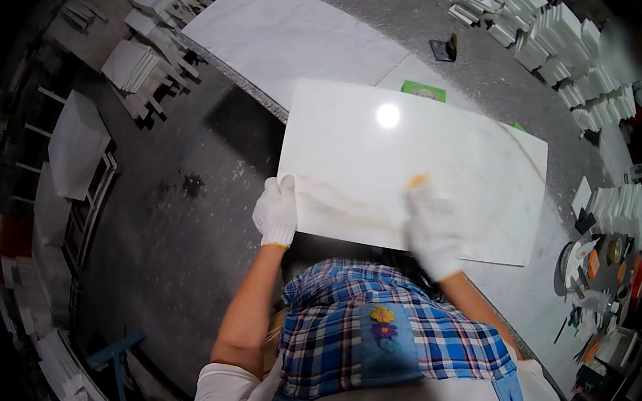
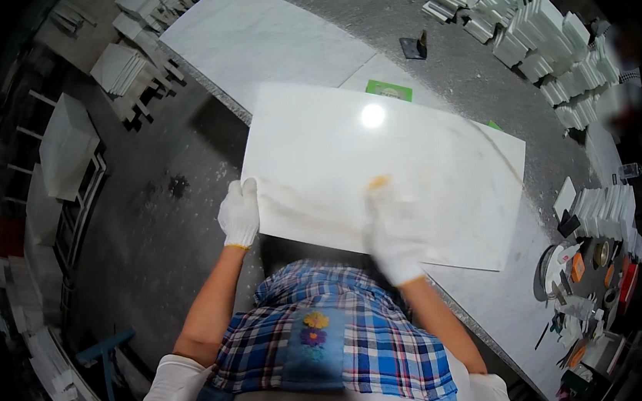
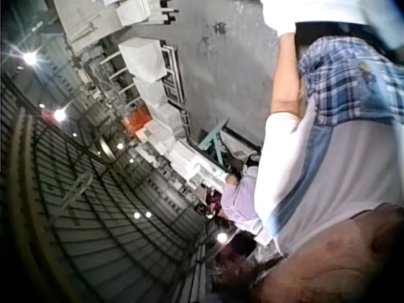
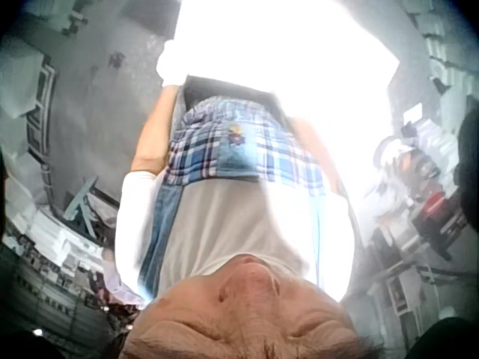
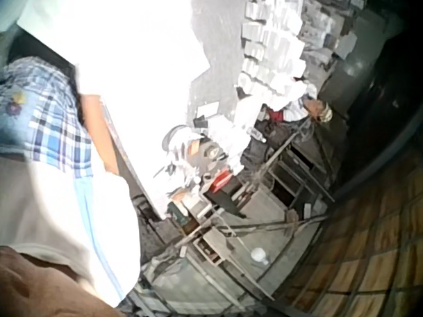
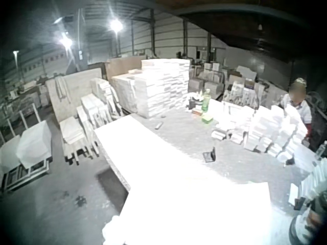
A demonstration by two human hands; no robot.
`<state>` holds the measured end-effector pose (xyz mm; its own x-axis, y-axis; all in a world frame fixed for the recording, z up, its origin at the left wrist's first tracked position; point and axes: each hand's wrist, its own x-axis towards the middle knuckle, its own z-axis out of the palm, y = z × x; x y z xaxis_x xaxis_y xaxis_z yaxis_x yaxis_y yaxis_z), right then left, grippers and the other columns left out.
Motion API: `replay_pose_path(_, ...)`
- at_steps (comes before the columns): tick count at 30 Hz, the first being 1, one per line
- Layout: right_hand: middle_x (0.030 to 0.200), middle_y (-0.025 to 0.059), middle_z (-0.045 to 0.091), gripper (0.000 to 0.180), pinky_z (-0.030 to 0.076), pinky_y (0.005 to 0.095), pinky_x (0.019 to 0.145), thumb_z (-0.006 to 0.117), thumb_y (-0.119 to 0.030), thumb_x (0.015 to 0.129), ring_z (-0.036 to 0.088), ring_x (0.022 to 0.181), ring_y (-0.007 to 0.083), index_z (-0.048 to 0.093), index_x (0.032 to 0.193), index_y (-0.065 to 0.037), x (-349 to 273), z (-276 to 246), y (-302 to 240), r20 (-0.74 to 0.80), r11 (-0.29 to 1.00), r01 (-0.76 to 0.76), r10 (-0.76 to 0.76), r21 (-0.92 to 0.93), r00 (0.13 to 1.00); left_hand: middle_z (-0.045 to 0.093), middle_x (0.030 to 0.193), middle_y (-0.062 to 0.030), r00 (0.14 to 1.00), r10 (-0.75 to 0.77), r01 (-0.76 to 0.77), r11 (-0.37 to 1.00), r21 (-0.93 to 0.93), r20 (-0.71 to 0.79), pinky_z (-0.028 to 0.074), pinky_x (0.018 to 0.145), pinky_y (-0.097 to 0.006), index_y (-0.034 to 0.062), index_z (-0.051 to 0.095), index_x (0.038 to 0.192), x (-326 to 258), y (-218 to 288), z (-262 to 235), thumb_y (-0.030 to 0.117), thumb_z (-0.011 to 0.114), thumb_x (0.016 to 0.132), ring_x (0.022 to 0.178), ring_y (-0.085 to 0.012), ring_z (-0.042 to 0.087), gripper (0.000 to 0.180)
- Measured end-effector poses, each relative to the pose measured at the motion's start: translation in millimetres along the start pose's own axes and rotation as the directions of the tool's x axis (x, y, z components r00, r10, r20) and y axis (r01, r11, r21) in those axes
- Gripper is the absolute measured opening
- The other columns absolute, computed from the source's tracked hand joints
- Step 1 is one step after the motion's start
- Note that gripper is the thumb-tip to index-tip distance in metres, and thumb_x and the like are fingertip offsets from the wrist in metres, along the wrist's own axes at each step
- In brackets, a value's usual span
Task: The person cleans a large white tile with a cloth and then uses a utility knife to scrape its surface. They then walk to a stack of tiles, pick one up, and return to the table to clean it. Finally, they join with a coworker to assemble four patterned tiles into a larger square panel.
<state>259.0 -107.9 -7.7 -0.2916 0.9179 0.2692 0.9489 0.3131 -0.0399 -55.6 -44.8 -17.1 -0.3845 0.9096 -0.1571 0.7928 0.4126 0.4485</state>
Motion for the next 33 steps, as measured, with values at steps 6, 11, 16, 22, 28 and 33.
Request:
replay_pose_path(6,0.134,0.0146,0.059,0.045,0.053,0.0431,0.083,0.062,-0.021,0.088,0.065,0.101,0.0326,0.057,0.131,-0.013,91,-10,-101,0.134,0.801,0.410,-0.508,0.436,0.851,0.067,0.096,-0.0281,1.000,-0.010,0.010,0.992,-0.122,0.006,0.047,0.081,-0.056,0.0049,0.058,0.098,5,-4,3,0.054,0.041,0.100,0.093,-0.0488,0.063,0.053)
replay_pose_path(11,0.110,0.0183,0.066,0.039,0.053,0.0488,0.080,0.051,-0.015,0.090,0.064,0.092,0.0348,0.059,0.127,-0.007,84,-33,28,0.247,0.951,-0.286,0.251,0.116,0.936,0.067,0.094,-0.0282,1.000,0.011,-0.017,0.977,-0.211,-0.028,0.046,0.079,-0.057,0.0048,0.058,0.096,3,-14,6,0.054,0.041,0.100,0.091,-0.0493,0.062,0.052)
replay_pose_path(16,0.140,0.0183,0.057,0.049,0.048,0.0409,0.100,0.044,-0.025,0.097,0.064,0.110,0.0364,0.054,0.142,-0.009,55,-52,173,-0.121,0.882,-0.415,0.398,-0.221,0.910,0.067,0.093,-0.0271,1.000,-0.003,-0.001,0.985,-0.172,-0.023,0.046,0.078,-0.057,0.0050,0.058,0.097,3,-10,7,0.052,0.042,0.100,0.091,-0.0485,0.063,0.050)
replay_pose_path(22,0.097,0.0191,0.066,0.036,0.051,0.0504,0.073,0.053,-0.015,0.086,0.064,0.082,0.0365,0.061,0.121,-0.014,153,-15,29,-0.091,0.961,-0.276,0.276,0.014,0.957,0.068,0.094,-0.0262,1.000,-0.027,0.025,0.987,-0.162,-0.011,0.047,0.079,-0.056,0.0051,0.059,0.098,5,-11,9,0.052,0.041,0.100,0.092,-0.0480,0.063,0.050)
replay_pose_path(28,0.133,0.0155,0.056,0.041,0.049,0.0464,0.072,0.060,-0.019,0.083,0.059,0.085,0.0297,0.059,0.123,-0.011,143,6,-116,-0.011,0.876,0.427,-0.436,0.225,0.900,0.068,0.093,-0.0247,0.999,-0.044,0.046,0.962,-0.271,0.015,0.047,0.078,-0.056,0.0064,0.061,0.098,6,-4,1,0.051,0.041,0.101,0.092,-0.0479,0.063,0.049)
replay_pose_path(33,0.127,0.0119,0.060,0.037,0.049,0.0460,0.071,0.058,-0.019,0.089,0.059,0.083,0.0279,0.061,0.126,-0.014,100,-9,-61,0.211,0.980,0.143,-0.171,0.139,0.962,0.068,0.092,-0.0233,0.999,-0.036,0.027,0.955,-0.295,-0.024,0.047,0.077,-0.055,0.0070,0.061,0.098,6,-18,9,0.048,0.043,0.101,0.091,-0.0474,0.063,0.045)
